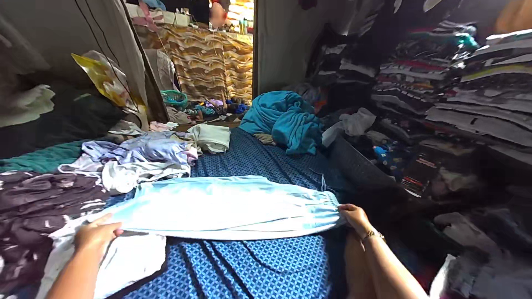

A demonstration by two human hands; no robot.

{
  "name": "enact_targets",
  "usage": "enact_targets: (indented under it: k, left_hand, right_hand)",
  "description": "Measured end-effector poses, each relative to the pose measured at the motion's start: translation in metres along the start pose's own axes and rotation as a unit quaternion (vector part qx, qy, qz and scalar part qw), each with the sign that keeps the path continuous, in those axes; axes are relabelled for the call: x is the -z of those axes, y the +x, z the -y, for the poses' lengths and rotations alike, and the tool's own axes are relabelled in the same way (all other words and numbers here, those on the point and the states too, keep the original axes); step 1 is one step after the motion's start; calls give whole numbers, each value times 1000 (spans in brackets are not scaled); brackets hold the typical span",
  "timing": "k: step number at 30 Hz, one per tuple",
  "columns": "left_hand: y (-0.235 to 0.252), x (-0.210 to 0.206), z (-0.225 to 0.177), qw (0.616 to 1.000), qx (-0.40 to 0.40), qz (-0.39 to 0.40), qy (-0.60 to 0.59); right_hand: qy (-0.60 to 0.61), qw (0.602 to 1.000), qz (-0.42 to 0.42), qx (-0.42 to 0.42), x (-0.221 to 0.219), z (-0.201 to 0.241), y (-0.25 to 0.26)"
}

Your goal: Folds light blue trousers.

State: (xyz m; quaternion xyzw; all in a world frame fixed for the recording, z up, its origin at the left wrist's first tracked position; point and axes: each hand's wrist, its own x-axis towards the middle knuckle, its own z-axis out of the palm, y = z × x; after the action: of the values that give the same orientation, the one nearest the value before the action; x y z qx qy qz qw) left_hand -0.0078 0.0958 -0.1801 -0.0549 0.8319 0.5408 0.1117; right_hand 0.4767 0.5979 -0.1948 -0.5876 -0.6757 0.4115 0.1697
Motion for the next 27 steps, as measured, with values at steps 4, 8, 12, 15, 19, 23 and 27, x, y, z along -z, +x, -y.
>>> enact_targets:
  k: [4,8,12,15,19,23,27]
  left_hand:
    - [3,0,6,1000,0,1,9]
    - [-5,4,-37,999,-30,18,16]
    - [-7,-2,-102,999,-46,27,9]
    - [18,-5,-140,996,-85,11,-28]
    - [30,22,-189,985,-149,-15,-81]
    - [7,91,-177,966,-191,-44,-171]
    - [-8,143,-68,970,-155,-44,-183]
  right_hand:
    - [-32,999,-1,-11,-2,-7,3]
    - [2,1000,-15,-17,5,2,2]
    - [41,999,-27,19,13,34,12]
    - [79,994,-44,64,26,91,9]
    - [179,972,-63,138,50,150,1]
    - [290,940,-52,173,48,139,-6]
    - [298,947,-2,116,6,78,-19]
